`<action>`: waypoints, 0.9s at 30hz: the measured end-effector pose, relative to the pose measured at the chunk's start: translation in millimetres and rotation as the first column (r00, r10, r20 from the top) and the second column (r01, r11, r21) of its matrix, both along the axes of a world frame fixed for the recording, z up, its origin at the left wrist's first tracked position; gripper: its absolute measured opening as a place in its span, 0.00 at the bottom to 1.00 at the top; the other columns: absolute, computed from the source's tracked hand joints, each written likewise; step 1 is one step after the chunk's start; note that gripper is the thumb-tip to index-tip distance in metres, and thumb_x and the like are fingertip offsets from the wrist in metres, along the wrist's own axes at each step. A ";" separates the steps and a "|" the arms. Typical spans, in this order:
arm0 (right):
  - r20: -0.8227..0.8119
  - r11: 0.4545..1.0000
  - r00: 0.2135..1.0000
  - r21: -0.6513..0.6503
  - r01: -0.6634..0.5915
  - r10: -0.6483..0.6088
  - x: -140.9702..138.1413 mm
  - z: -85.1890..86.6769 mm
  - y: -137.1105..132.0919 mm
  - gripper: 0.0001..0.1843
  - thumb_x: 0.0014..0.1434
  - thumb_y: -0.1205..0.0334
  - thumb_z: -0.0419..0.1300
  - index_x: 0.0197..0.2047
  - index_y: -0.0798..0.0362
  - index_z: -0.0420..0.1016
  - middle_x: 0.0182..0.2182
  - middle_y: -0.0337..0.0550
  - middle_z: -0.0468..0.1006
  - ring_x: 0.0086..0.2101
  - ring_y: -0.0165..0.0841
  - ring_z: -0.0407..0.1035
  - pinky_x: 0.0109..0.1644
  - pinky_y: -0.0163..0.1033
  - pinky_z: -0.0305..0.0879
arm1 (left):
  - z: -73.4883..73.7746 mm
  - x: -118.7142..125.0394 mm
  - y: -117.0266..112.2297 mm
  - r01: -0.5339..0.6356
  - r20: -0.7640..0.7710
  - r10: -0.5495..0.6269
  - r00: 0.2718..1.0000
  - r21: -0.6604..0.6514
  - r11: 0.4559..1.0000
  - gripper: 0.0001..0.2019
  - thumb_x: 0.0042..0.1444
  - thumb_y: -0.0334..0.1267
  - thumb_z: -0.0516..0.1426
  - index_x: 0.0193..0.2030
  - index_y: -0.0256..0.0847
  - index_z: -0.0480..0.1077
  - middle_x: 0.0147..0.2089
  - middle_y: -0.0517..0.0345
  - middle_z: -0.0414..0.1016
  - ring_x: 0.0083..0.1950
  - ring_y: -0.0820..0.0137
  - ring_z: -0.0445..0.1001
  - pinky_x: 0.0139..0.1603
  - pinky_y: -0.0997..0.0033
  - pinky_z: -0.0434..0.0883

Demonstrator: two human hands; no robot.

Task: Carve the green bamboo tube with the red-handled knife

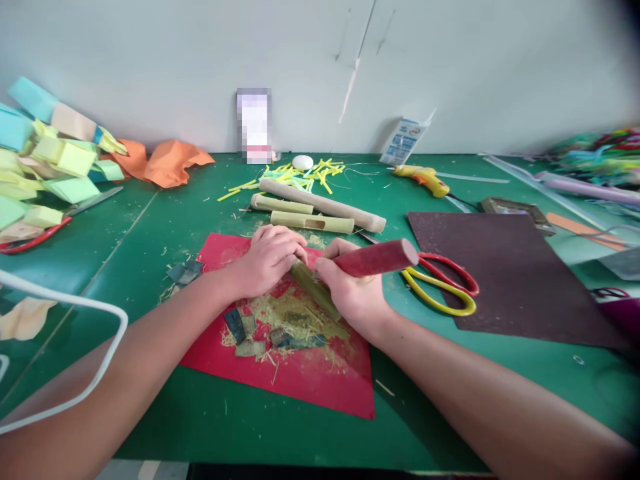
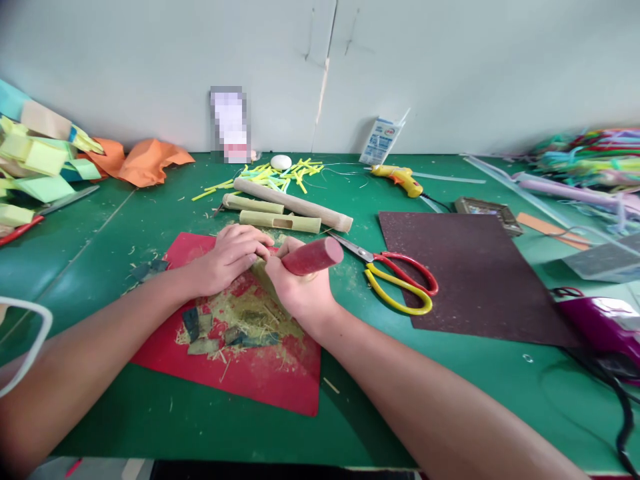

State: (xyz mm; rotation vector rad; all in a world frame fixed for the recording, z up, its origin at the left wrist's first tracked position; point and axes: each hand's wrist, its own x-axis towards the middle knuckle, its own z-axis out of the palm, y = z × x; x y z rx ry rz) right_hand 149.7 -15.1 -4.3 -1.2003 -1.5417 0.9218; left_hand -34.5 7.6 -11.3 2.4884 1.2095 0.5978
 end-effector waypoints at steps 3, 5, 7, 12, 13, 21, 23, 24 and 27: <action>-0.022 1.000 0.999 -0.004 0.027 -0.028 0.6 -0.8 -0.8 0.10 0.47 0.67 0.57 0.19 0.50 0.61 0.17 0.33 0.64 0.23 0.27 0.58 0.29 0.37 0.56 | 0.4 0.2 -0.1 -0.003 -0.010 0.003 1.000 -0.007 1.000 0.18 0.69 0.43 0.41 0.44 0.45 0.72 0.58 0.58 0.73 0.60 0.64 0.62 0.64 0.55 0.51; -0.034 0.999 0.999 0.005 0.041 -0.041 0.6 -1.3 -0.8 0.11 0.47 0.67 0.57 0.18 0.50 0.60 0.17 0.33 0.63 0.22 0.27 0.57 0.28 0.37 0.56 | 0.5 0.4 0.0 -0.006 -0.016 0.005 1.000 -0.014 1.000 0.18 0.69 0.42 0.41 0.44 0.45 0.72 0.58 0.58 0.72 0.60 0.64 0.62 0.64 0.54 0.51; -0.043 0.999 0.998 0.009 0.047 -0.047 0.8 -1.7 -1.1 0.11 0.47 0.66 0.57 0.17 0.50 0.60 0.16 0.32 0.62 0.22 0.27 0.57 0.27 0.37 0.55 | 0.8 0.6 0.0 -0.008 -0.019 0.008 1.000 -0.018 1.000 0.17 0.69 0.41 0.42 0.44 0.45 0.72 0.58 0.58 0.72 0.61 0.64 0.61 0.64 0.54 0.51; -0.036 0.998 0.999 0.036 0.042 -0.041 2.4 -1.3 -2.5 0.12 0.52 0.64 0.58 0.19 0.51 0.64 0.18 0.34 0.67 0.23 0.28 0.61 0.29 0.37 0.59 | 2.6 1.9 -1.0 -0.024 -0.022 0.023 0.999 -0.022 0.999 0.17 0.68 0.39 0.42 0.43 0.45 0.72 0.57 0.58 0.72 0.62 0.64 0.61 0.65 0.54 0.50; -0.035 0.998 0.999 0.050 0.035 -0.034 2.4 -0.8 -2.3 0.11 0.54 0.62 0.58 0.21 0.51 0.66 0.20 0.35 0.69 0.24 0.28 0.62 0.30 0.37 0.61 | 2.9 2.3 -1.1 -0.026 -0.022 0.025 0.999 -0.023 0.999 0.17 0.68 0.39 0.42 0.42 0.45 0.72 0.57 0.59 0.73 0.62 0.64 0.61 0.65 0.54 0.50; -0.107 0.991 0.986 -0.018 -0.133 0.131 -0.5 -3.3 5.9 0.12 0.54 0.52 0.66 0.31 0.52 0.74 0.28 0.38 0.76 0.28 0.29 0.66 0.34 0.37 0.64 | -1.1 2.7 2.0 -0.032 -0.024 0.031 0.999 -0.007 0.999 0.14 0.66 0.36 0.46 0.50 0.47 0.71 0.59 0.58 0.72 0.62 0.63 0.61 0.64 0.53 0.52; -0.122 0.988 0.982 -0.031 -0.150 0.145 -0.6 -5.0 7.1 0.13 0.53 0.52 0.67 0.31 0.52 0.75 0.28 0.38 0.76 0.29 0.29 0.67 0.34 0.37 0.64 | -2.0 2.6 2.4 -0.035 -0.027 0.035 0.999 -0.003 0.999 0.14 0.66 0.36 0.46 0.51 0.47 0.70 0.59 0.58 0.72 0.62 0.64 0.61 0.65 0.54 0.52; -0.131 0.987 0.980 -0.036 -0.153 0.147 -0.7 -5.4 7.4 0.13 0.52 0.52 0.67 0.31 0.52 0.75 0.28 0.38 0.76 0.29 0.29 0.67 0.34 0.37 0.64 | -2.2 2.5 2.3 -0.037 -0.029 0.037 0.999 -0.004 0.999 0.14 0.66 0.36 0.46 0.51 0.47 0.70 0.59 0.58 0.72 0.62 0.64 0.61 0.64 0.54 0.52; -0.149 0.987 0.978 -0.042 -0.153 0.145 -1.0 -5.6 7.5 0.13 0.52 0.52 0.68 0.31 0.52 0.75 0.28 0.38 0.76 0.29 0.30 0.67 0.35 0.37 0.64 | -2.5 2.6 2.0 -0.038 -0.032 0.038 0.999 -0.006 0.999 0.14 0.66 0.36 0.46 0.51 0.46 0.70 0.59 0.58 0.72 0.62 0.64 0.61 0.64 0.55 0.52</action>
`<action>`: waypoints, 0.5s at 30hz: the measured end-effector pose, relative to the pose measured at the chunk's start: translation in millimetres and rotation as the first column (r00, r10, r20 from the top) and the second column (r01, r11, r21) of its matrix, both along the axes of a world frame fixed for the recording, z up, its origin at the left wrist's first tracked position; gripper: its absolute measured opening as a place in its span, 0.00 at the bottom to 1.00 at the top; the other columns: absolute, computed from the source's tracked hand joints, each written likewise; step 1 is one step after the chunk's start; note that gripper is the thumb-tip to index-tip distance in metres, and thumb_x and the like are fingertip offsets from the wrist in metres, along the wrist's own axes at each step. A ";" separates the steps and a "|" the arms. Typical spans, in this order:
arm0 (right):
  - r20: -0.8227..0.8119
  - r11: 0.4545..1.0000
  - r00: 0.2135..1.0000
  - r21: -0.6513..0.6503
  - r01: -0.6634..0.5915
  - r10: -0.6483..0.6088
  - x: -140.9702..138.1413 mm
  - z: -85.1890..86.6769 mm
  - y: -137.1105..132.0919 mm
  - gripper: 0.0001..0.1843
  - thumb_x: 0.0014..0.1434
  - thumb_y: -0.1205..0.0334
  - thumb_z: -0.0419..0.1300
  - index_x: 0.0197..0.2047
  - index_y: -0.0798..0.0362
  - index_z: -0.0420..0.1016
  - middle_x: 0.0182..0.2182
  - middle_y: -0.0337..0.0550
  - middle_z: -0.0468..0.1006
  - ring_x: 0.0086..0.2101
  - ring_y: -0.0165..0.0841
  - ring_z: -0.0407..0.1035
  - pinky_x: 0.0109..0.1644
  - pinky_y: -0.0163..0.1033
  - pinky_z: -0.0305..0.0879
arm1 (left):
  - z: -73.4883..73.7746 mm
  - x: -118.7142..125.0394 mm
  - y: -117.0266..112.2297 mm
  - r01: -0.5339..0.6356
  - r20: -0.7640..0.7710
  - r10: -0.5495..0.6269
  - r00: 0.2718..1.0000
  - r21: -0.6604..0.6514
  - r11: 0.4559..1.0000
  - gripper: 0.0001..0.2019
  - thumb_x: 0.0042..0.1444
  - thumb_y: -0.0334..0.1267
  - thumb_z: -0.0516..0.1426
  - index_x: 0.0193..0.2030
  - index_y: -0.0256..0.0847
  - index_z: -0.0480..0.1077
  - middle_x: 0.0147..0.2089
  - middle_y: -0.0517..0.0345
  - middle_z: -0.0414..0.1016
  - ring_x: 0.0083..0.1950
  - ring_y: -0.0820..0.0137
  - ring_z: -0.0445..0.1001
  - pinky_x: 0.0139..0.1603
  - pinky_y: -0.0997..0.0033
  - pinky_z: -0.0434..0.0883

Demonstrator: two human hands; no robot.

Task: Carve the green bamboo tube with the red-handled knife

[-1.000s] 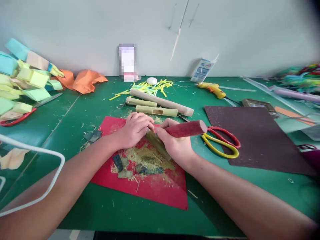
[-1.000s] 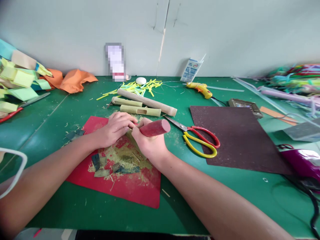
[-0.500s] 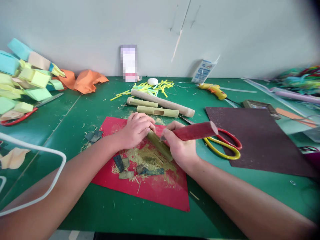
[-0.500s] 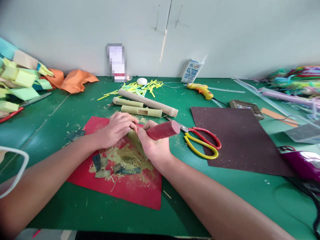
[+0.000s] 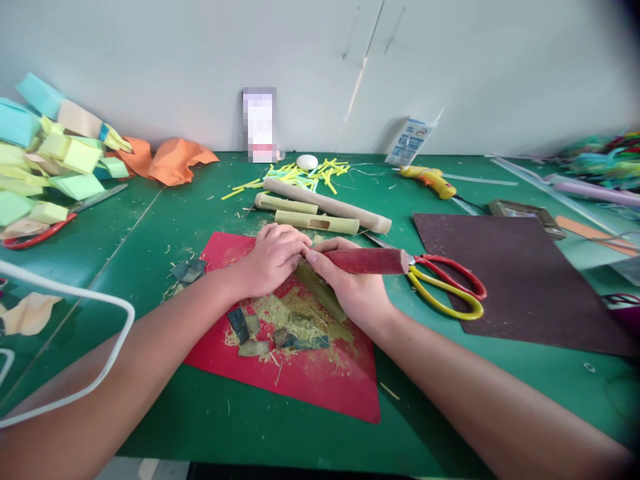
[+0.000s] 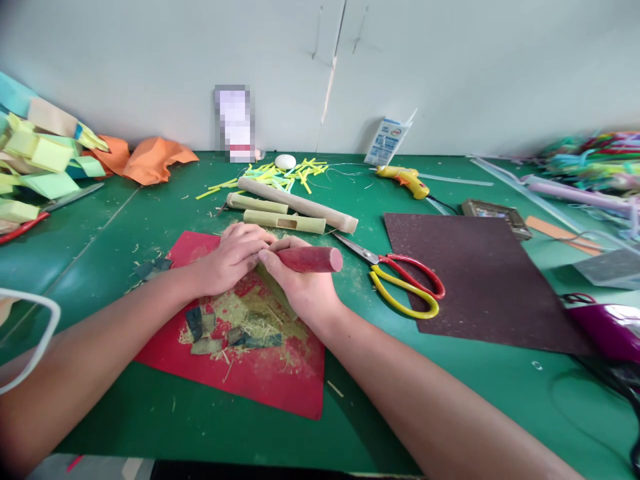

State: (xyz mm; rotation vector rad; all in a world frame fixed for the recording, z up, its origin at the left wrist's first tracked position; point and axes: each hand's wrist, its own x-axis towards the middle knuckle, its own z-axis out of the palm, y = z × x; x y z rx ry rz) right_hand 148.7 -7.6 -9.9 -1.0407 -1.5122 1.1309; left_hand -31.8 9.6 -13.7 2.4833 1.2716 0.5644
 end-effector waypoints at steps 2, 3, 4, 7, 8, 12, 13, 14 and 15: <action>-0.007 1.000 1.000 0.000 -0.005 0.005 -0.2 0.3 -0.2 0.13 0.52 0.52 0.68 0.32 0.52 0.75 0.29 0.38 0.76 0.29 0.30 0.67 0.36 0.37 0.65 | -0.1 0.1 -0.1 -0.003 0.002 0.003 1.000 0.004 1.000 0.14 0.66 0.36 0.46 0.51 0.46 0.70 0.59 0.58 0.72 0.62 0.64 0.61 0.64 0.55 0.52; -0.009 1.000 1.000 0.001 -0.007 0.007 -0.3 0.3 -0.3 0.13 0.52 0.52 0.68 0.32 0.52 0.75 0.29 0.38 0.76 0.30 0.30 0.68 0.36 0.38 0.65 | -0.2 0.1 -0.2 -0.005 0.004 0.005 1.000 0.006 1.000 0.14 0.66 0.36 0.46 0.51 0.46 0.70 0.59 0.58 0.72 0.62 0.64 0.61 0.64 0.55 0.52; -0.009 1.000 1.000 0.004 -0.007 0.008 -0.2 0.3 -0.3 0.13 0.52 0.52 0.68 0.32 0.52 0.75 0.29 0.38 0.76 0.30 0.30 0.68 0.37 0.38 0.65 | -0.2 0.1 -0.2 -0.006 0.005 0.006 1.000 0.008 1.000 0.14 0.66 0.36 0.46 0.50 0.46 0.70 0.59 0.59 0.72 0.62 0.64 0.61 0.64 0.55 0.52; -0.007 1.000 1.000 0.027 -0.006 0.007 0.4 -0.2 -0.1 0.12 0.53 0.52 0.68 0.32 0.52 0.75 0.29 0.38 0.76 0.31 0.30 0.68 0.37 0.38 0.66 | 0.1 0.2 -0.4 -0.001 0.004 0.001 1.000 0.007 1.000 0.14 0.66 0.35 0.46 0.50 0.47 0.70 0.58 0.59 0.73 0.62 0.64 0.61 0.64 0.55 0.52; -0.003 0.999 1.000 0.035 -0.006 0.006 0.6 -0.3 0.1 0.12 0.53 0.52 0.68 0.32 0.52 0.75 0.29 0.38 0.77 0.31 0.30 0.69 0.38 0.38 0.66 | 0.4 0.3 -0.6 -0.001 0.005 0.001 1.000 0.006 1.000 0.14 0.66 0.35 0.46 0.50 0.47 0.70 0.58 0.59 0.73 0.62 0.64 0.61 0.64 0.55 0.52; 0.025 0.999 1.000 0.050 -0.001 0.000 1.1 -0.5 0.9 0.12 0.53 0.53 0.67 0.33 0.52 0.75 0.32 0.40 0.78 0.33 0.31 0.70 0.40 0.38 0.67 | 2.1 0.8 -1.2 -0.008 0.002 0.008 1.000 -0.003 1.000 0.14 0.66 0.35 0.46 0.50 0.46 0.71 0.58 0.58 0.73 0.62 0.64 0.61 0.64 0.55 0.52; 0.031 0.999 1.000 0.048 -0.001 -0.001 1.2 -0.5 1.0 0.11 0.54 0.53 0.67 0.33 0.52 0.75 0.32 0.40 0.78 0.33 0.31 0.70 0.39 0.38 0.67 | 2.5 0.9 -1.2 -0.009 -0.001 0.009 1.000 -0.007 1.000 0.14 0.66 0.35 0.46 0.50 0.46 0.71 0.58 0.58 0.73 0.62 0.64 0.61 0.64 0.55 0.52; 0.036 0.999 0.999 0.046 0.000 -0.001 1.3 -0.5 1.0 0.11 0.54 0.53 0.67 0.32 0.52 0.75 0.32 0.39 0.78 0.32 0.31 0.69 0.38 0.38 0.67 | 2.7 1.0 -1.3 -0.008 -0.003 0.008 1.000 -0.012 1.000 0.14 0.66 0.35 0.46 0.50 0.46 0.71 0.58 0.58 0.72 0.62 0.64 0.61 0.65 0.55 0.52; 0.041 0.999 0.999 0.044 0.001 -0.002 1.4 -0.5 1.0 0.11 0.54 0.54 0.67 0.32 0.53 0.75 0.31 0.39 0.78 0.31 0.30 0.69 0.38 0.37 0.66 | 2.8 1.1 -1.3 -0.007 -0.002 0.007 1.000 -0.014 1.000 0.14 0.66 0.35 0.46 0.50 0.46 0.71 0.58 0.58 0.72 0.62 0.64 0.61 0.65 0.55 0.52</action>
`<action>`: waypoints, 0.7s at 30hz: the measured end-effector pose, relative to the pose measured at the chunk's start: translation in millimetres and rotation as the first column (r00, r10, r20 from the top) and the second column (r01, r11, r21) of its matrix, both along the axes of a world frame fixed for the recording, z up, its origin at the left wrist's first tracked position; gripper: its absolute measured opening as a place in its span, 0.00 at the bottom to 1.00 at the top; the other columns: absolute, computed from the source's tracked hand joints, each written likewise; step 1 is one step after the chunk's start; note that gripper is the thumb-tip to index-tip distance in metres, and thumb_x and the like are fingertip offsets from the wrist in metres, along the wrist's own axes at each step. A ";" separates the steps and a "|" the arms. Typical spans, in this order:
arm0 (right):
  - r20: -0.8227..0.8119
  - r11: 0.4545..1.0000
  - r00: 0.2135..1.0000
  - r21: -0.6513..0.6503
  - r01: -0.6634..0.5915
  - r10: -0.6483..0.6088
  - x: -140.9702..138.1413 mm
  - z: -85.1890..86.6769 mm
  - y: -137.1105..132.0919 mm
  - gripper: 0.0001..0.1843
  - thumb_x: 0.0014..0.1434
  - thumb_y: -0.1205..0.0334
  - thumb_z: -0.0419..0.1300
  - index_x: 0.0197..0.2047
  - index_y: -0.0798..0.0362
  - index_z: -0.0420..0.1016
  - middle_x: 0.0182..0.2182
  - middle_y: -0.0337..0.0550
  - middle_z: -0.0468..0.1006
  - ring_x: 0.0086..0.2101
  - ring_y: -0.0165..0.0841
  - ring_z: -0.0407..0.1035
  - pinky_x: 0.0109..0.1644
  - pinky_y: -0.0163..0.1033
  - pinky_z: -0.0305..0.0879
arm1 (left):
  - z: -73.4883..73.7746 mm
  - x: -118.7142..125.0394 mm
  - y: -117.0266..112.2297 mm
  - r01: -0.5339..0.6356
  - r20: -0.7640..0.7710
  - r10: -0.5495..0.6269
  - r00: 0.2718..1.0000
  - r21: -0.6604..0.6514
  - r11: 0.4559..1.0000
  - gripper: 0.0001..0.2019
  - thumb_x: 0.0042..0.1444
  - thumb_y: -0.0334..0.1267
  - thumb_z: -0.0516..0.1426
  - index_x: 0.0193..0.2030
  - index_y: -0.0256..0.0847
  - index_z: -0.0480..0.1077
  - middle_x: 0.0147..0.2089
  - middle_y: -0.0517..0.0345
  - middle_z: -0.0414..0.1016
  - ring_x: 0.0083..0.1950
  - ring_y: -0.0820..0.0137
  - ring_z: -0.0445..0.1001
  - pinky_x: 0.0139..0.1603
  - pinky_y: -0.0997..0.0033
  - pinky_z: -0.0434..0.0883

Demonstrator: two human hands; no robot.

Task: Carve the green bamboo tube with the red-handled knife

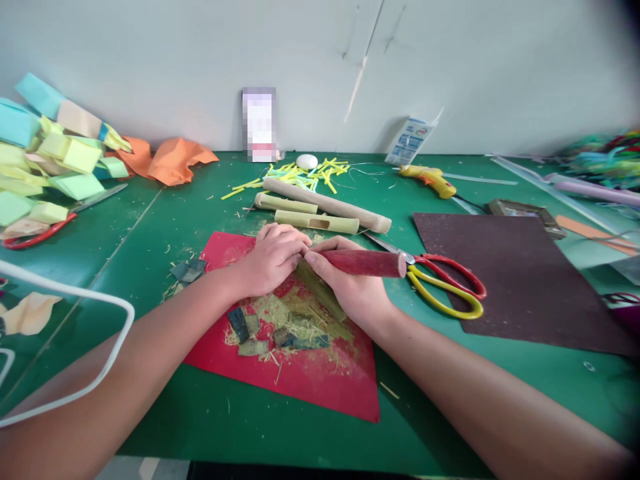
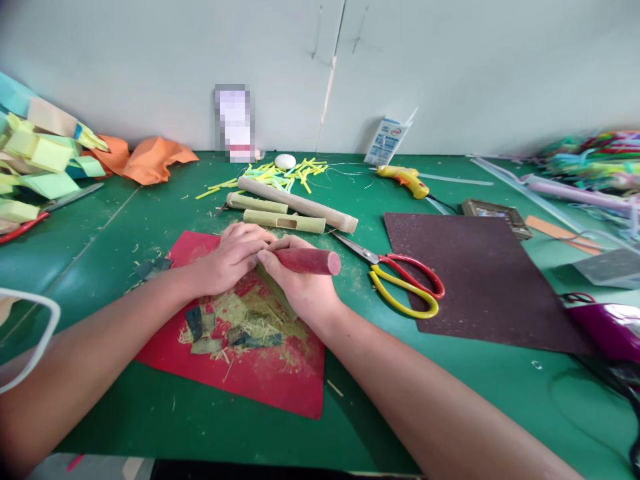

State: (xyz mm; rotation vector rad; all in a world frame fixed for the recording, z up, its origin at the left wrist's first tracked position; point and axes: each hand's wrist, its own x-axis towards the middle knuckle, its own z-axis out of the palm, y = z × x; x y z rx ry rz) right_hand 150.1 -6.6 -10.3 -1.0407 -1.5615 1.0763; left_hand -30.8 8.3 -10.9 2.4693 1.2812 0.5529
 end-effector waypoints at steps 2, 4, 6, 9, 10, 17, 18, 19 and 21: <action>0.009 1.000 1.000 0.003 0.004 -0.004 0.1 0.0 -0.1 0.10 0.54 0.55 0.66 0.31 0.53 0.75 0.30 0.39 0.77 0.30 0.30 0.68 0.36 0.37 0.66 | -0.3 -0.1 0.2 0.001 0.004 -0.001 1.000 -0.002 1.000 0.14 0.66 0.35 0.46 0.50 0.46 0.71 0.58 0.59 0.72 0.63 0.64 0.60 0.65 0.55 0.51; 0.013 1.000 1.000 0.008 0.008 -0.008 0.1 0.0 0.0 0.09 0.54 0.56 0.66 0.31 0.53 0.75 0.29 0.39 0.77 0.29 0.29 0.67 0.35 0.36 0.65 | -1.2 -0.4 0.6 0.002 0.008 -0.002 1.000 0.000 1.000 0.14 0.66 0.35 0.46 0.50 0.46 0.71 0.59 0.59 0.72 0.63 0.64 0.60 0.65 0.55 0.51; 0.007 1.000 1.000 0.008 0.009 -0.009 -0.2 0.1 0.5 0.09 0.54 0.57 0.66 0.30 0.53 0.75 0.29 0.39 0.77 0.29 0.29 0.67 0.35 0.36 0.65 | -2.4 -0.8 1.0 0.004 0.008 -0.004 1.000 0.006 1.000 0.15 0.67 0.35 0.45 0.51 0.47 0.70 0.59 0.60 0.72 0.63 0.64 0.60 0.65 0.55 0.51; -0.006 1.000 1.000 0.004 0.006 -0.006 -0.7 0.4 1.4 0.08 0.54 0.58 0.66 0.31 0.53 0.75 0.29 0.38 0.77 0.30 0.29 0.68 0.35 0.36 0.65 | -3.7 -1.1 1.6 0.007 0.009 -0.007 1.000 0.018 1.000 0.15 0.67 0.36 0.45 0.52 0.48 0.71 0.59 0.59 0.72 0.63 0.64 0.60 0.65 0.54 0.51; -0.008 1.000 1.000 0.004 0.002 -0.002 -0.8 0.6 1.4 0.08 0.54 0.58 0.66 0.31 0.53 0.75 0.29 0.38 0.77 0.30 0.29 0.68 0.36 0.36 0.65 | -3.9 -1.1 1.6 0.006 0.010 -0.007 1.000 0.020 1.000 0.15 0.67 0.36 0.45 0.52 0.47 0.71 0.59 0.59 0.72 0.63 0.64 0.61 0.65 0.54 0.51; -0.016 1.000 1.000 -0.008 0.025 -0.025 -0.4 1.9 -2.5 0.10 0.55 0.56 0.65 0.29 0.53 0.73 0.28 0.38 0.76 0.29 0.29 0.67 0.35 0.37 0.64 | -1.3 -0.6 0.8 0.017 0.007 -0.017 1.000 0.012 1.000 0.14 0.67 0.36 0.45 0.48 0.45 0.71 0.58 0.59 0.72 0.62 0.64 0.61 0.64 0.55 0.52; -0.021 1.000 0.999 -0.009 0.030 -0.030 -0.4 1.6 -2.8 0.11 0.55 0.56 0.65 0.29 0.53 0.73 0.27 0.38 0.75 0.28 0.28 0.66 0.34 0.37 0.64 | -1.1 -0.6 0.9 0.019 0.010 -0.019 1.000 0.014 1.000 0.14 0.67 0.36 0.45 0.47 0.45 0.71 0.58 0.59 0.73 0.62 0.64 0.61 0.64 0.54 0.52; -0.025 1.000 0.999 -0.009 0.030 -0.030 -0.3 1.1 -3.0 0.11 0.55 0.56 0.65 0.29 0.53 0.73 0.26 0.38 0.74 0.28 0.28 0.66 0.34 0.37 0.64 | -1.1 -0.6 1.0 0.021 0.015 -0.021 1.000 0.017 1.000 0.14 0.67 0.36 0.45 0.47 0.45 0.71 0.58 0.59 0.73 0.62 0.63 0.61 0.64 0.54 0.52; -0.029 1.000 0.999 -0.006 0.023 -0.023 -0.2 0.0 -2.7 0.11 0.55 0.55 0.65 0.29 0.53 0.73 0.26 0.37 0.74 0.27 0.28 0.66 0.34 0.37 0.64 | -1.6 -0.7 1.4 0.022 0.020 -0.022 1.000 0.024 0.999 0.14 0.67 0.36 0.45 0.47 0.45 0.71 0.58 0.59 0.73 0.61 0.63 0.61 0.64 0.54 0.52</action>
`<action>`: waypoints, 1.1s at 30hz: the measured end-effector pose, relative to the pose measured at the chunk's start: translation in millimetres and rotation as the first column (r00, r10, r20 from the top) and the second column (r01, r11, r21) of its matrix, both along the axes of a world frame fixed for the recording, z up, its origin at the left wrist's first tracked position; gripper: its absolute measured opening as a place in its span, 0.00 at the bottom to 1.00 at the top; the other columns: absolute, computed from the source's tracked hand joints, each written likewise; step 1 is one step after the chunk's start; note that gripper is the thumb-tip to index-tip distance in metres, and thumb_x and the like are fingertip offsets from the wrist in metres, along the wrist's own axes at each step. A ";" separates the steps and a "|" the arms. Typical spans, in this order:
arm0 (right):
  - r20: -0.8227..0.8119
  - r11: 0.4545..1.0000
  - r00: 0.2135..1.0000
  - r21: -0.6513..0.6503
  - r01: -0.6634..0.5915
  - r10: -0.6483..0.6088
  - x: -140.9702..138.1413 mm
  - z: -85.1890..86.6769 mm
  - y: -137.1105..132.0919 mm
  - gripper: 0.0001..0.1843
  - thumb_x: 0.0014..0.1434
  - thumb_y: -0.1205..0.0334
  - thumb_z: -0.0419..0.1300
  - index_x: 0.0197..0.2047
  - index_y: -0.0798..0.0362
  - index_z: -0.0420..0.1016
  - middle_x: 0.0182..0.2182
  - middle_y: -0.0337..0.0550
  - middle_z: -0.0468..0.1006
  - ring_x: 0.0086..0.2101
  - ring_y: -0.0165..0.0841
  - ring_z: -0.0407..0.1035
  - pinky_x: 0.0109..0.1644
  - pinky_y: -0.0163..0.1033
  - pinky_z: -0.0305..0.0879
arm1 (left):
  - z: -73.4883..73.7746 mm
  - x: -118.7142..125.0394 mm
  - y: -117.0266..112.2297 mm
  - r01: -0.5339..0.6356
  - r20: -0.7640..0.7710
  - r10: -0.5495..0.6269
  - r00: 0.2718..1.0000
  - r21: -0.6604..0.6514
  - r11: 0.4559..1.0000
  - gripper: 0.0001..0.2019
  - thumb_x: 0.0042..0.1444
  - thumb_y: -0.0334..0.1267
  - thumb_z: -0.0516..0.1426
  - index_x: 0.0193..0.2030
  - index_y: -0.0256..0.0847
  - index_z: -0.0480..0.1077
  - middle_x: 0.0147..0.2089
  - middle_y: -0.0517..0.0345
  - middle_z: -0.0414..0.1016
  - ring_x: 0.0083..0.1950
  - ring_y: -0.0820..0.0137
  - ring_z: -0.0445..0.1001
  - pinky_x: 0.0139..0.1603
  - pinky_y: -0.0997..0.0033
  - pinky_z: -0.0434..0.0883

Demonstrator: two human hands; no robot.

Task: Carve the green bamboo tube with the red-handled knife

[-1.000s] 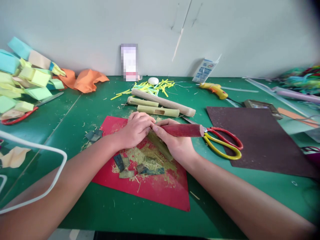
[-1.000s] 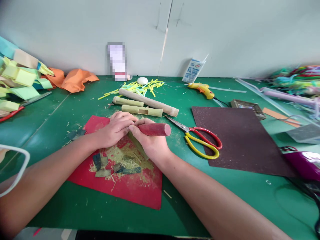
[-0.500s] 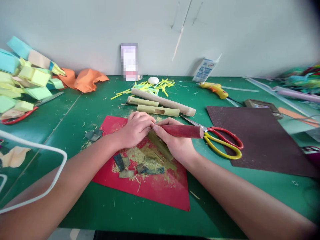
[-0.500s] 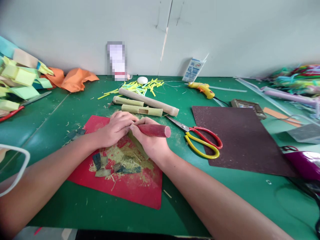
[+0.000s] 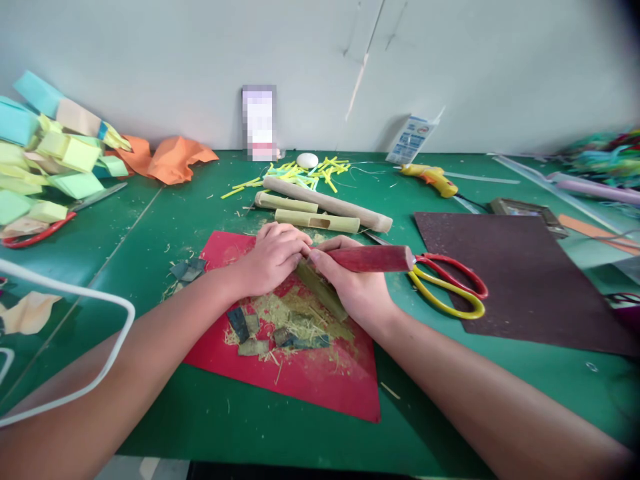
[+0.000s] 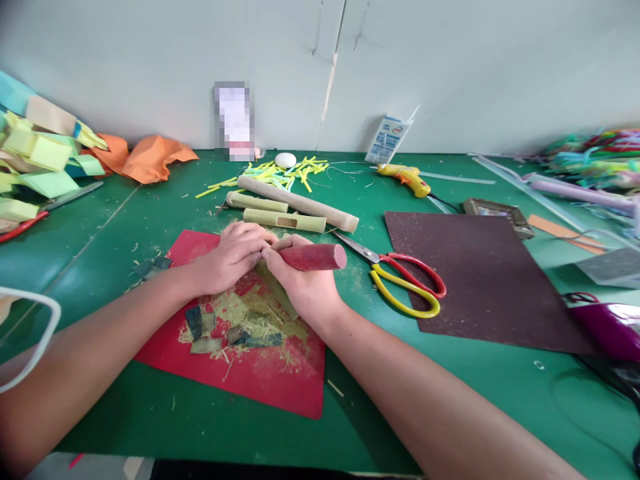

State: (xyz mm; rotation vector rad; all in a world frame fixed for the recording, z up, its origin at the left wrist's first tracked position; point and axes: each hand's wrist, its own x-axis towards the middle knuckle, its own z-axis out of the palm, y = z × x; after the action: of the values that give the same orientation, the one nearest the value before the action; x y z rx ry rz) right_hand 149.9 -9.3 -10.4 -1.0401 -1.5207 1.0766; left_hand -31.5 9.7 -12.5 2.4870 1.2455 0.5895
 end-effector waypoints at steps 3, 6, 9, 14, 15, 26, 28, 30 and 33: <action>-0.007 1.000 1.000 -0.002 -0.002 0.002 0.1 -1.3 0.8 0.10 0.55 0.55 0.65 0.30 0.53 0.73 0.25 0.37 0.74 0.28 0.29 0.66 0.34 0.38 0.64 | -1.3 -0.4 0.4 -0.001 0.003 0.001 1.000 0.004 1.000 0.14 0.67 0.36 0.45 0.47 0.46 0.72 0.58 0.59 0.73 0.61 0.63 0.62 0.64 0.53 0.53; -0.020 1.000 1.000 -0.009 -0.006 0.006 0.0 -1.4 1.0 0.11 0.55 0.54 0.65 0.31 0.53 0.73 0.26 0.38 0.74 0.28 0.29 0.66 0.34 0.38 0.64 | -1.9 -0.8 0.3 -0.003 0.003 0.004 1.000 -0.002 1.000 0.14 0.66 0.36 0.46 0.48 0.47 0.72 0.58 0.59 0.72 0.62 0.64 0.61 0.64 0.53 0.52; -0.027 1.000 1.000 -0.012 0.000 0.000 -0.1 -0.4 1.2 0.11 0.55 0.54 0.66 0.32 0.53 0.74 0.27 0.38 0.75 0.28 0.29 0.66 0.34 0.37 0.64 | -1.5 -0.9 0.1 -0.008 -0.008 0.008 1.000 -0.001 1.000 0.14 0.66 0.35 0.46 0.49 0.47 0.71 0.59 0.60 0.72 0.62 0.64 0.61 0.64 0.54 0.52; -0.006 1.000 1.000 -0.016 -0.007 0.007 0.1 1.6 2.0 0.12 0.55 0.53 0.67 0.33 0.53 0.75 0.28 0.38 0.75 0.28 0.28 0.66 0.35 0.37 0.64 | -1.3 -0.5 0.0 -0.013 -0.024 0.013 1.000 -0.004 1.000 0.14 0.65 0.34 0.46 0.49 0.46 0.71 0.59 0.59 0.72 0.63 0.65 0.60 0.64 0.55 0.53; -0.005 1.000 1.000 -0.017 -0.011 0.011 0.1 1.8 1.9 0.12 0.54 0.52 0.67 0.33 0.53 0.75 0.28 0.38 0.75 0.28 0.28 0.66 0.35 0.37 0.64 | -1.4 -0.3 0.0 -0.014 -0.024 0.014 1.000 -0.001 1.000 0.14 0.65 0.34 0.46 0.49 0.46 0.71 0.59 0.59 0.72 0.62 0.65 0.61 0.64 0.55 0.53; 0.037 1.000 0.999 -0.002 -0.020 0.021 -0.9 3.5 2.4 0.09 0.55 0.58 0.65 0.28 0.53 0.73 0.26 0.37 0.75 0.27 0.27 0.64 0.33 0.36 0.62 | -0.7 -0.9 0.0 -0.009 -0.013 0.009 1.000 -0.006 1.000 0.13 0.66 0.36 0.45 0.48 0.45 0.70 0.59 0.59 0.72 0.62 0.64 0.61 0.64 0.55 0.52; 0.061 1.000 0.998 0.025 -0.018 0.017 -1.8 5.4 1.9 0.08 0.54 0.60 0.64 0.26 0.53 0.71 0.25 0.36 0.73 0.27 0.27 0.64 0.32 0.36 0.61 | -0.6 -1.4 -0.1 0.000 -0.007 0.000 1.000 -0.003 1.000 0.13 0.67 0.37 0.45 0.45 0.45 0.71 0.58 0.59 0.73 0.62 0.64 0.62 0.65 0.55 0.52; 0.079 0.999 0.997 0.040 -0.004 0.001 -2.5 6.6 0.6 0.10 0.53 0.61 0.63 0.24 0.53 0.69 0.23 0.35 0.71 0.25 0.26 0.62 0.31 0.36 0.59 | -0.7 -1.8 -0.4 0.005 0.002 -0.005 1.000 0.001 1.000 0.14 0.67 0.37 0.44 0.43 0.45 0.71 0.58 0.59 0.73 0.62 0.64 0.62 0.64 0.55 0.52; 0.094 0.998 0.994 0.037 0.046 -0.049 -2.9 6.5 -2.4 0.11 0.53 0.63 0.61 0.22 0.52 0.65 0.20 0.33 0.67 0.23 0.26 0.58 0.28 0.35 0.57 | -0.7 -1.8 -1.0 0.011 0.014 -0.011 1.000 0.009 1.000 0.15 0.68 0.37 0.44 0.42 0.45 0.71 0.57 0.60 0.73 0.61 0.65 0.63 0.63 0.55 0.52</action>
State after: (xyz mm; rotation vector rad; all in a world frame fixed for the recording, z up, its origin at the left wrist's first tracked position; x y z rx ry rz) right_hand 147.1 -11.6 -3.8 -1.1115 -1.5773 0.9762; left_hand -33.3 8.6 -13.1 2.4913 1.2259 0.6106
